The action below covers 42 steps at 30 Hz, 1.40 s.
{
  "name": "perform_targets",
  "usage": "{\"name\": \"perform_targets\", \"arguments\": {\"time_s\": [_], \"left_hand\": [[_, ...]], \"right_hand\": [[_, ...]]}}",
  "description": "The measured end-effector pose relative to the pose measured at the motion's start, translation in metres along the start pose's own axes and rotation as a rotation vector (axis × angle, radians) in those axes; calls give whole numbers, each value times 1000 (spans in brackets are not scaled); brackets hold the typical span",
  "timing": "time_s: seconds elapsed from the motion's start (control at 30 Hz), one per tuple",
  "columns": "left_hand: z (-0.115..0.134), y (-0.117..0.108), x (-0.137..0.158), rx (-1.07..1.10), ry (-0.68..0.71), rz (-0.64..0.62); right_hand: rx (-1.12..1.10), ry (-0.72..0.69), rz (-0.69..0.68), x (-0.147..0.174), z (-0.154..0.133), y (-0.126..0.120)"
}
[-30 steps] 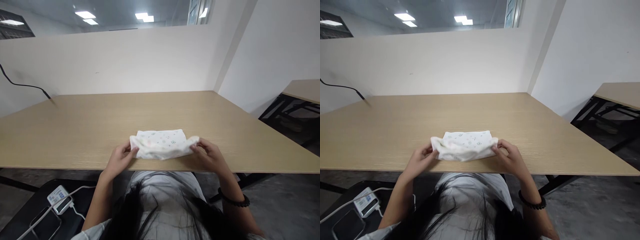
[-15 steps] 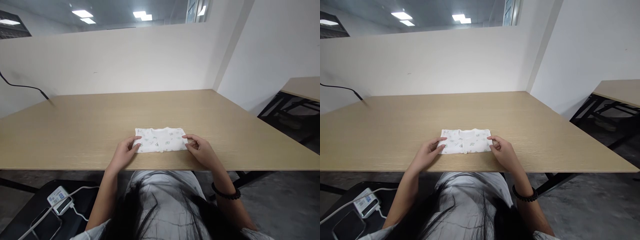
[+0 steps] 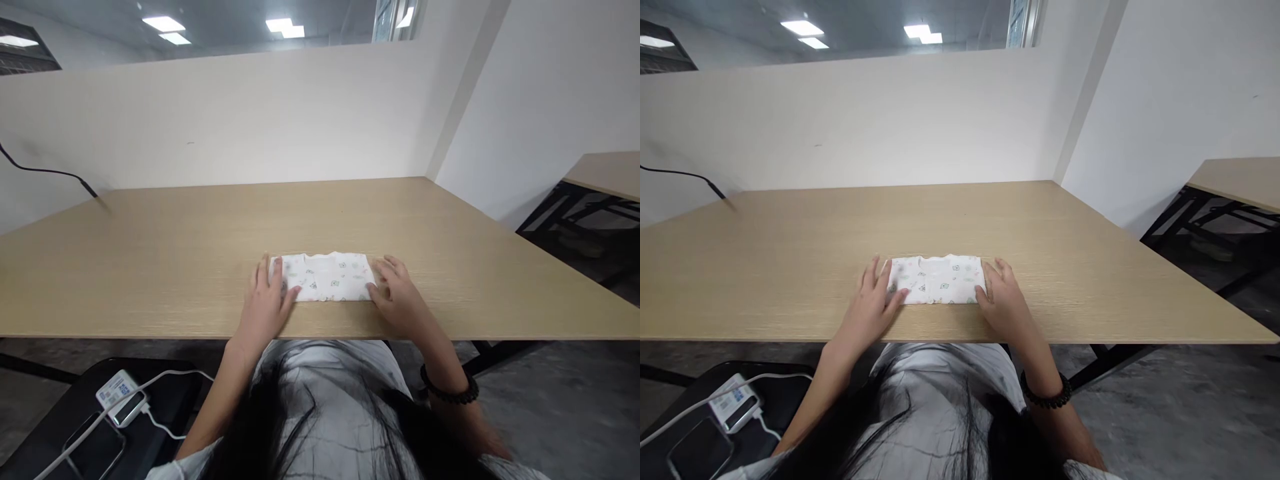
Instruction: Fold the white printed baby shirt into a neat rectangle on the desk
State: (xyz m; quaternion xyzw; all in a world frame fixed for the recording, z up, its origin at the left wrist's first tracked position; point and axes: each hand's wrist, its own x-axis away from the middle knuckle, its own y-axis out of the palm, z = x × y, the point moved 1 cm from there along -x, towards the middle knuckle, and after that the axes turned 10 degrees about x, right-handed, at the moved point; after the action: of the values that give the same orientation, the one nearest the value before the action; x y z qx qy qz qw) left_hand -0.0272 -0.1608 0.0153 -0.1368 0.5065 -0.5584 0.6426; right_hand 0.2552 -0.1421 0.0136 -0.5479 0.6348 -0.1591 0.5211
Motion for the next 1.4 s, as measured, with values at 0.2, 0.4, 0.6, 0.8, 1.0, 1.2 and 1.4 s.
{"name": "perform_targets", "arguments": {"time_s": [0.2,0.4,0.6,0.8,1.0,1.2,1.4], "left_hand": [[30,6,4,21,206,-492],[21,4,8,-5,118,-457],[-1,-8,24,-58,-4,-365],[-13,-31,40,-74,86,-391],[-21,-50,47,17,351,-309],[-9,-68,50,297,449,-256],[1,-77,58,890,412,-380]], "right_hand": [[133,-229,-205,9,-23,12],[241,-173,-356,18,-18,11],[243,-122,-396,18,-4,-2],[236,-185,-518,22,6,-19],[219,-249,-539,42,14,-37],[146,-295,-380,54,6,-54],[-369,-406,-424,59,-6,-89]]}}
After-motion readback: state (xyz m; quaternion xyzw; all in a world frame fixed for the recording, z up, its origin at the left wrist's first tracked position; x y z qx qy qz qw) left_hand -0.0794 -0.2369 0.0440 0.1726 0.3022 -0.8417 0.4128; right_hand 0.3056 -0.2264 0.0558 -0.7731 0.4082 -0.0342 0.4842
